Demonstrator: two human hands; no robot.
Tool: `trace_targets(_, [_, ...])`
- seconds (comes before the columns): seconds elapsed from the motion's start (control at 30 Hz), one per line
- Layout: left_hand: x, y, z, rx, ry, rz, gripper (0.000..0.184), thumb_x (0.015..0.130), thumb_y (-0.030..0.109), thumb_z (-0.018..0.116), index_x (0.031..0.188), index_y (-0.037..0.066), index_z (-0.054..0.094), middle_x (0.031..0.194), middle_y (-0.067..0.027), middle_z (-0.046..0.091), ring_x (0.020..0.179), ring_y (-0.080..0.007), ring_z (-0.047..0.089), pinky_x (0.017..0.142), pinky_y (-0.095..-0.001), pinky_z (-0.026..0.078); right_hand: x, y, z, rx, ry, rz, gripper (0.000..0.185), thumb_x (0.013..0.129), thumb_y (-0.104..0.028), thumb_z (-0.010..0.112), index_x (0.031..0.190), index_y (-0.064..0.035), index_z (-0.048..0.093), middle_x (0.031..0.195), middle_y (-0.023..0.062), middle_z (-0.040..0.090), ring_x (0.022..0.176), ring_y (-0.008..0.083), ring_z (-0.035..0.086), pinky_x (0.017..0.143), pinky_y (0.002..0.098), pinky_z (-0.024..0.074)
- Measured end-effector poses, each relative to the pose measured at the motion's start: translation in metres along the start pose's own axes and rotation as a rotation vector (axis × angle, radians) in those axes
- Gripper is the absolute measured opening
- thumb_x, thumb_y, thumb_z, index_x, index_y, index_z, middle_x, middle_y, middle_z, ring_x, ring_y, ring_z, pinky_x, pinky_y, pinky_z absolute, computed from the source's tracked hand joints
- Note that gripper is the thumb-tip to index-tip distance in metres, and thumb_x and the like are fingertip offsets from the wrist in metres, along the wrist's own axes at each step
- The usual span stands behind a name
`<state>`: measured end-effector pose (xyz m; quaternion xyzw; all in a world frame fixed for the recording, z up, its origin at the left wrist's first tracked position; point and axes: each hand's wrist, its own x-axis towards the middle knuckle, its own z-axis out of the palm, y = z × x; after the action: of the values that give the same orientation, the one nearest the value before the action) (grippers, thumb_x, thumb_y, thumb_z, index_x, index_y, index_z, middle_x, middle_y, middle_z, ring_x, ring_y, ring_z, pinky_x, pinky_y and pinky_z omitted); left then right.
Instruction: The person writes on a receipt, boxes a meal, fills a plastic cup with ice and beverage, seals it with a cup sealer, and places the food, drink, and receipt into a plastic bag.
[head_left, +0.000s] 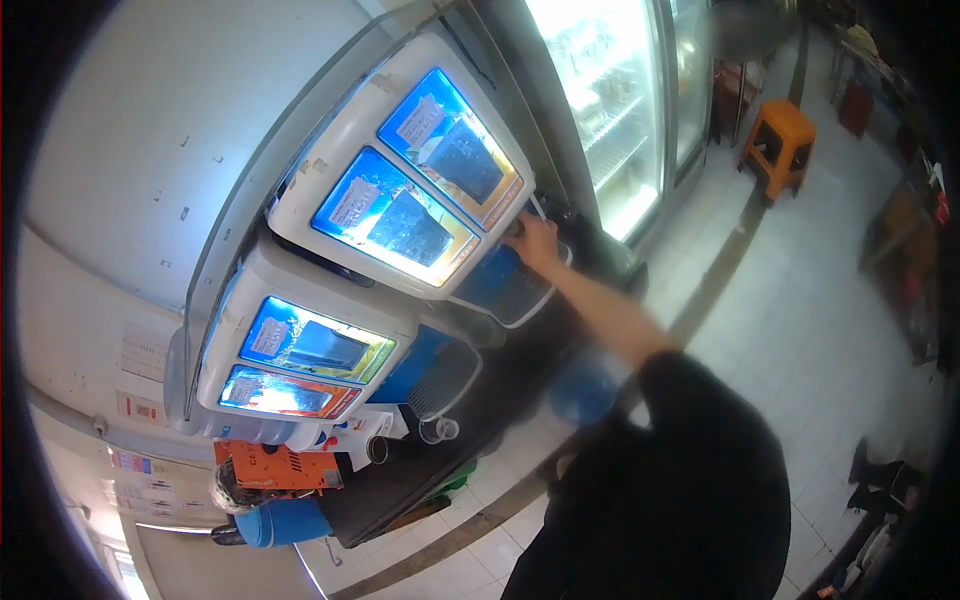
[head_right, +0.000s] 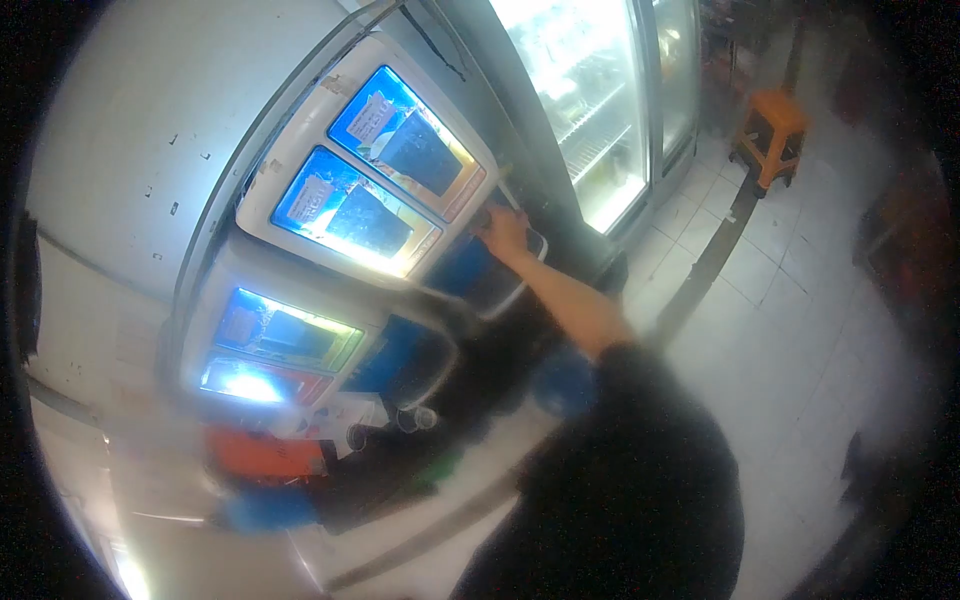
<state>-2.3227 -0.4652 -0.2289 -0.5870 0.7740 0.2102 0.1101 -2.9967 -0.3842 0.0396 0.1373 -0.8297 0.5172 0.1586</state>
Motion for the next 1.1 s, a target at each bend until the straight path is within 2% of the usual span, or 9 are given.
trace_targets(0.33, [-0.006, -0.01, -0.006, 0.004, 0.043, 0.009, 0.092, 0.056, 0.027, 0.091, 0.125, -0.01, 0.042, 0.113, -0.0247, 0.051, 0.111, -0.0393, 0.049, 0.093, -0.0502, 0.045, -0.002, -0.007, -0.006, 0.003, 0.054, -0.029, 0.048, 0.071, -0.028, 0.08, 0.113, -0.0145, 0.063, 0.081, 0.0067, 0.067, 0.088, 0.0314, 0.064, 0.088, 0.0517, 0.0392])
trace_targets(0.4, [-0.008, -0.011, -0.009, -0.008, 0.074, 0.024, 0.092, 0.056, 0.027, 0.091, 0.126, -0.01, 0.042, 0.113, -0.0247, 0.051, 0.112, -0.0393, 0.049, 0.093, -0.0503, 0.045, -0.002, -0.009, -0.01, 0.028, 0.049, -0.037, 0.043, 0.073, -0.029, 0.08, 0.109, -0.01, 0.065, 0.095, 0.0117, 0.071, 0.091, 0.0334, 0.065, 0.087, 0.0483, 0.0406])
trace_targets(0.53, [0.008, 0.006, -0.03, -0.044, 0.246, 0.173, 0.092, 0.056, 0.027, 0.091, 0.126, -0.01, 0.042, 0.113, -0.0247, 0.05, 0.112, -0.0395, 0.049, 0.093, -0.0504, 0.045, -0.002, -0.003, -0.004, 0.023, 0.024, -0.021, 0.043, 0.074, -0.029, 0.08, 0.109, -0.0103, 0.065, 0.096, 0.012, 0.071, 0.092, 0.0336, 0.065, 0.088, 0.0485, 0.0401])
trace_targets(0.6, [0.021, 0.038, -0.053, -0.062, 0.354, 0.391, 0.092, 0.058, 0.025, 0.091, 0.128, -0.01, 0.041, 0.116, -0.0251, 0.05, 0.112, -0.0395, 0.049, 0.094, -0.0501, 0.046, 0.0, 0.008, 0.008, 0.047, 0.121, -0.07, 0.047, 0.07, -0.029, 0.081, 0.111, -0.014, 0.064, 0.081, 0.0085, 0.067, 0.088, 0.0313, 0.064, 0.088, 0.0503, 0.0407])
trace_targets(0.63, [0.012, 0.068, -0.074, -0.26, 0.36, 0.411, 0.088, 0.062, 0.02, 0.089, 0.13, -0.009, 0.041, 0.122, -0.0252, 0.048, 0.112, -0.0388, 0.05, 0.094, -0.0478, 0.046, 0.001, 0.008, 0.008, 0.05, 0.121, -0.072, 0.047, 0.07, -0.029, 0.081, 0.111, -0.014, 0.064, 0.081, 0.0085, 0.067, 0.088, 0.0313, 0.064, 0.088, 0.0503, 0.0407])
trace_targets(0.77, [0.013, 0.155, -0.126, -0.361, 0.4, 0.62, 0.085, 0.064, 0.016, 0.088, 0.13, -0.008, 0.042, 0.123, -0.0245, 0.046, 0.11, -0.0375, 0.051, 0.092, -0.0463, 0.046, 0.0, 0.0, -0.005, 0.005, 0.089, -0.055, 0.047, 0.071, -0.03, 0.081, 0.112, -0.0116, 0.065, 0.091, 0.0113, 0.069, 0.09, 0.0331, 0.065, 0.085, 0.0486, 0.0437])
trace_targets(0.83, [-0.008, 0.214, -0.17, -0.49, 0.198, 0.602, 0.085, 0.063, 0.016, 0.088, 0.131, -0.007, 0.042, 0.121, -0.0235, 0.048, 0.11, -0.0379, 0.05, 0.093, -0.0467, 0.044, -0.001, -0.004, -0.008, 0.03, 0.033, -0.056, 0.048, 0.071, -0.03, 0.081, 0.112, -0.0107, 0.065, 0.096, 0.0135, 0.071, 0.09, 0.0343, 0.066, 0.083, 0.0475, 0.045])
trace_targets(0.9, [0.02, 0.232, -0.161, -0.343, 0.288, 0.748, 0.087, 0.064, 0.018, 0.088, 0.134, -0.005, 0.041, 0.119, -0.0224, 0.049, 0.112, -0.0382, 0.048, 0.095, -0.0467, 0.042, 0.002, 0.003, 0.001, 0.018, 0.069, -0.053, 0.05, 0.07, -0.03, 0.082, 0.114, -0.0111, 0.065, 0.094, 0.0151, 0.071, 0.088, 0.0356, 0.067, 0.079, 0.0475, 0.0486])
trace_targets(1.1, [0.025, 0.355, -0.202, -0.387, 0.201, 1.002, 0.081, 0.069, 0.024, 0.082, 0.134, -0.003, 0.043, 0.122, -0.0235, 0.052, 0.112, -0.0379, 0.053, 0.096, -0.0459, 0.041, -0.001, 0.001, -0.012, -0.047, 0.058, -0.089, 0.05, 0.07, -0.031, 0.082, 0.111, -0.008, 0.068, 0.094, 0.0173, 0.071, 0.088, 0.0373, 0.067, 0.079, 0.0451, 0.0506])
